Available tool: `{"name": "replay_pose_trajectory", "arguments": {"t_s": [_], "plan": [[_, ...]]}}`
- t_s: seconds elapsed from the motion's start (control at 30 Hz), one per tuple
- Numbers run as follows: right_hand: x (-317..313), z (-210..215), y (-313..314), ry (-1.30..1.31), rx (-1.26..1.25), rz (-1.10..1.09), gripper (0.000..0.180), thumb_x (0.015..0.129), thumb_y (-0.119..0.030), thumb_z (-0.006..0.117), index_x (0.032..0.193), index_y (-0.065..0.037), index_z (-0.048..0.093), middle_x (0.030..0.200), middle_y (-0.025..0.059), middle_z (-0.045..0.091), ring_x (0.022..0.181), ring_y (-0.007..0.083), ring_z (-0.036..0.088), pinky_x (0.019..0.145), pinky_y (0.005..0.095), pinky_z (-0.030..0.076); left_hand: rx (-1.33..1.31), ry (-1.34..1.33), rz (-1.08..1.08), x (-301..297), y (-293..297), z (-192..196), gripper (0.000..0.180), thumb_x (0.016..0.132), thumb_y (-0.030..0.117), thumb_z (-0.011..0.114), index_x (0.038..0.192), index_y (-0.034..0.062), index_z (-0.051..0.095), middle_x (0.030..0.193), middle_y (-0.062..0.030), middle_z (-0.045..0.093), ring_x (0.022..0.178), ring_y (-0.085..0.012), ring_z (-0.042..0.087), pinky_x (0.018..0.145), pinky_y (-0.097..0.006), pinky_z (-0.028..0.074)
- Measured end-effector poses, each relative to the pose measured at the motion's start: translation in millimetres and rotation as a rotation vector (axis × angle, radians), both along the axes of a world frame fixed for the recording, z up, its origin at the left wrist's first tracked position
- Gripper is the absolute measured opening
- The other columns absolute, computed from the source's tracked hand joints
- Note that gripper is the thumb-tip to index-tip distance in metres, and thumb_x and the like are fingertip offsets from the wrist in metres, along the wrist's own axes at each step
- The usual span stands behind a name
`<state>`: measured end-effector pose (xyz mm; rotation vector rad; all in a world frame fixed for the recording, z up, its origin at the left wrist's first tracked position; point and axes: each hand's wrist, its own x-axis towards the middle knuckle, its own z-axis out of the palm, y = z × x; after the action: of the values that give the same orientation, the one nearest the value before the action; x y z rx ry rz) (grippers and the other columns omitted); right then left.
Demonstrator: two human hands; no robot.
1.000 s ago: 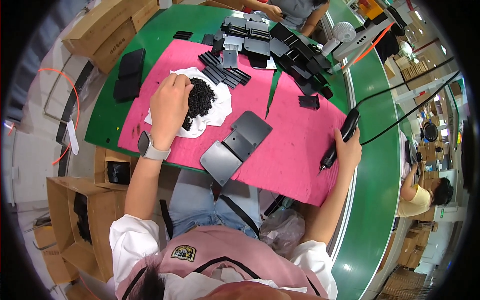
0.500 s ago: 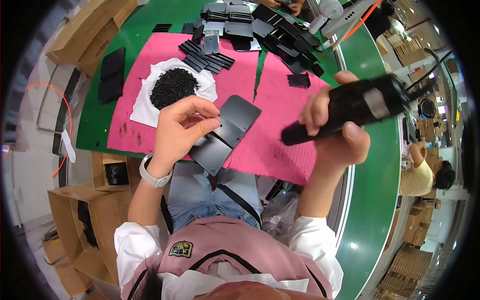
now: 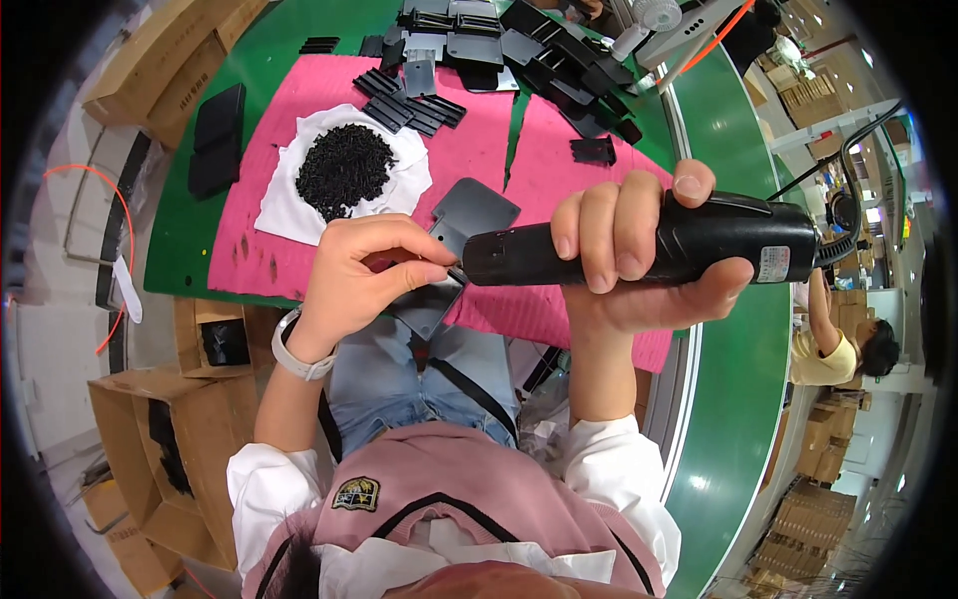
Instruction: Assembling small plastic components using an electric screwdriver at a factory workbench.
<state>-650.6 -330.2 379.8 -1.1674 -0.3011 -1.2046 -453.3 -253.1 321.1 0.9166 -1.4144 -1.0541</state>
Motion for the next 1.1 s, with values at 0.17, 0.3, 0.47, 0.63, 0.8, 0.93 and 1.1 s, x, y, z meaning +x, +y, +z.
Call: {"name": "replay_pose_trajectory", "arguments": {"t_s": [0.17,0.3,0.47,0.63,0.8,0.93,1.1], "plan": [[7,-4,6,-0.004,0.093,-0.069,0.059,0.082,-0.059,0.057,0.113,-0.01,0.044,0.061,0.0011,0.047,0.047,0.0142,0.049,0.056,0.0338,0.045,0.059,-0.025,-0.005,4,0,-3,0.011,0.074,-0.002,0.071,0.084,-0.0028,0.068,0.082,-0.0084,0.068,0.076,-0.0128,0.065,0.068,-0.023,0.051],[8,-7,7,-0.006,0.1,-0.078,0.058,0.083,-0.059,0.057,0.112,-0.011,0.042,0.061,0.001,0.047,0.047,0.0136,0.048,0.056,0.0335,0.045,0.113,-0.01,0.016,4,1,-6,0.011,0.073,-0.003,0.071,0.083,-0.0035,0.068,0.081,-0.0079,0.067,0.075,-0.012,0.064,0.067,-0.023,0.05],[8,-11,8,0.001,0.132,-0.063,0.058,0.083,-0.058,0.057,0.112,-0.01,0.043,0.06,0.0014,0.047,0.046,0.014,0.048,0.055,0.0337,0.044,0.151,-0.018,-0.019,3,3,-4,0.01,0.073,-0.004,0.071,0.081,-0.004,0.066,0.079,-0.0069,0.067,0.072,-0.0111,0.063,0.065,-0.023,0.05],[8,-9,10,0.071,0.22,-0.118,0.049,0.085,-0.05,0.055,0.11,-0.009,0.045,0.059,0.0025,0.046,0.045,0.0148,0.046,0.055,0.0348,0.044,0.018,-0.179,0.008,0,5,-9,0.01,0.073,-0.004,0.071,0.081,-0.0041,0.065,0.079,-0.007,0.067,0.072,-0.0113,0.063,0.066,-0.023,0.051],[4,-5,3,-0.019,0.387,-0.117,0.048,0.086,-0.049,0.053,0.11,-0.008,0.046,0.058,0.0037,0.047,0.044,0.0145,0.045,0.053,0.0348,0.043,0.184,0.287,0.061,-5,5,-20,0.008,0.078,-0.005,0.067,0.086,-0.0054,0.066,0.083,-0.0088,0.067,0.075,-0.0127,0.064,0.068,-0.023,0.05],[-6,-8,-3,0.188,0.149,-0.135,0.053,0.086,-0.054,0.054,0.111,-0.008,0.048,0.06,0.0004,0.044,0.044,0.0117,0.042,0.054,0.0316,0.041,0.032,-0.179,0.464,-5,-10,-31,0.009,0.08,0.001,0.066,0.088,-0.0023,0.067,0.081,-0.0072,0.067,0.072,-0.0116,0.062,0.066,-0.023,0.049],[-2,-12,0,0.335,0.049,-0.225,0.054,0.082,-0.051,0.06,0.109,-0.006,0.046,0.057,0.002,0.044,0.042,0.0123,0.041,0.049,0.0297,0.041,0.039,-0.258,0.434,-11,-11,-33,0.01,0.08,0.003,0.065,0.089,-0.0002,0.067,0.078,-0.0068,0.065,0.067,-0.0122,0.059,0.062,-0.023,0.046]]}}
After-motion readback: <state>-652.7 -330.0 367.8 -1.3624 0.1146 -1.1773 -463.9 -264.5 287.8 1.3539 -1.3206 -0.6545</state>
